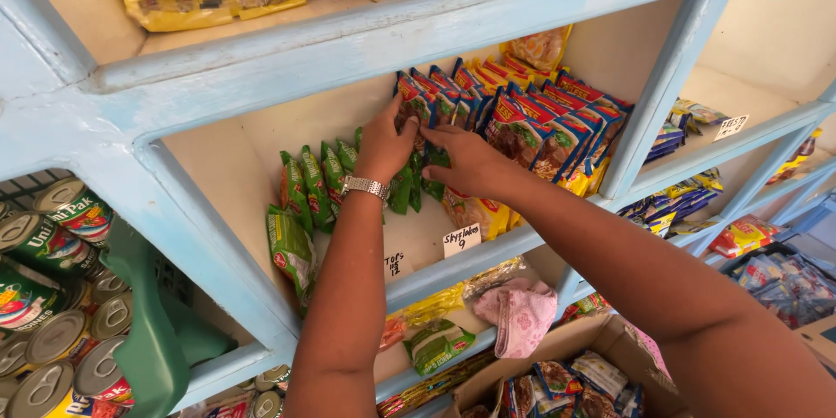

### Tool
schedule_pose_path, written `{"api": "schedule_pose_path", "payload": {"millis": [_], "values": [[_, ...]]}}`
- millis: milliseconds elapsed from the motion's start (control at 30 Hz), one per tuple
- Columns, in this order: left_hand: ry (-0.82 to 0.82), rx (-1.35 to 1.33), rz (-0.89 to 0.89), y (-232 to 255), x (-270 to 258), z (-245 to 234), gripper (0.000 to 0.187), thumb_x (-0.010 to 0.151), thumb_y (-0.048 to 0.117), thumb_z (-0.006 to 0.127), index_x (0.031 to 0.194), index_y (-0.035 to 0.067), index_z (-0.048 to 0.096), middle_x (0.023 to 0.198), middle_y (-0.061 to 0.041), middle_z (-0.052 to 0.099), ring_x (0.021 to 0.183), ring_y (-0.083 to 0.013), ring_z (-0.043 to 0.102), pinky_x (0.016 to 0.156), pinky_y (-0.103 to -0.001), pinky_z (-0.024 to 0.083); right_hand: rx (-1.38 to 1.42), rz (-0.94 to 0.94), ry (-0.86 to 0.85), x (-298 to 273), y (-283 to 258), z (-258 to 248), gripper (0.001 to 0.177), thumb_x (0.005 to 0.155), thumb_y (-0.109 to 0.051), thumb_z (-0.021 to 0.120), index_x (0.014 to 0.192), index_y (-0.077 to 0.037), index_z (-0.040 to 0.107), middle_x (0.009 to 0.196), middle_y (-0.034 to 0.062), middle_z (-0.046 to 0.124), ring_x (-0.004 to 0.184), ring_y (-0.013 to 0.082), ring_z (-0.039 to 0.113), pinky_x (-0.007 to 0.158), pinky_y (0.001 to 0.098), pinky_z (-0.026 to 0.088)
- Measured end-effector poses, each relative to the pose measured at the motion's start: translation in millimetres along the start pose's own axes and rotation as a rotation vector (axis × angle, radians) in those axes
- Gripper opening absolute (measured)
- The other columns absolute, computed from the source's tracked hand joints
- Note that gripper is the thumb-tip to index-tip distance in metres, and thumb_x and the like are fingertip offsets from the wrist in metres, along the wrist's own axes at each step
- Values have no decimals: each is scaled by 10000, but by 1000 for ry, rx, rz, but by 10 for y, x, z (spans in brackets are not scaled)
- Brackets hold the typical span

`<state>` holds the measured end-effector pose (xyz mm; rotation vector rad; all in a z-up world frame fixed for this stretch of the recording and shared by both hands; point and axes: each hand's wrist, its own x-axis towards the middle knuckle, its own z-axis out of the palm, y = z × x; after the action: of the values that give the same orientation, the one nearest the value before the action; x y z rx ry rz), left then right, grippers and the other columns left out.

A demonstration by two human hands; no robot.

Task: Organizing and stocking instant noodle packets and snacks on store shelves.

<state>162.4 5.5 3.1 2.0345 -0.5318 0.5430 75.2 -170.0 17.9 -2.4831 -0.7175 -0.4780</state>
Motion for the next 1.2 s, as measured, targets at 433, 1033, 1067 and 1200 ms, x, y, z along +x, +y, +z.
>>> {"api": "schedule_pose_path", "payload": {"millis": [433, 1033, 1067, 1200], "values": [[21, 56, 31, 21, -26, 35, 587, 940, 320, 647, 1449, 49, 539, 1155, -245, 718, 1067, -378, 707, 915, -433, 549, 51, 24, -93, -25, 147, -23, 870, 830, -323, 785, 1542, -26, 384, 1525, 260, 451, 1426, 379, 436, 1165, 411, 348], [128, 57, 172, -59, -45, -47, 544, 947, 263, 713, 1433, 63, 573, 1211, -200, 714, 1029, -322, 718, 887, -412, 564, 115, -55, 4, -693, -613, -653, 742, 888, -212, 758, 1550, -144, 431, 1514, 167, 480, 1023, 303, 593, 886, 385, 513], [115, 56, 165, 4, -94, -67, 544, 947, 263, 713, 1433, 63, 573, 1211, -200, 714, 1029, -322, 718, 887, -412, 564, 122, -43, 2, -837, -713, -708, 742, 888, -212, 758, 1550, -144, 431, 1514, 167, 480, 1023, 303, 593, 886, 385, 513], [172, -18, 310, 421, -293, -168, 464, 977, 158, 717, 1423, 99, 601, 1262, -128, 703, 1005, -247, 698, 823, -358, 575, 304, 124, 5, -1435, -861, -812, 637, 889, -179, 722, 1484, -163, 495, 1496, 111, 515, 690, 164, 628, 642, 308, 551]]}}
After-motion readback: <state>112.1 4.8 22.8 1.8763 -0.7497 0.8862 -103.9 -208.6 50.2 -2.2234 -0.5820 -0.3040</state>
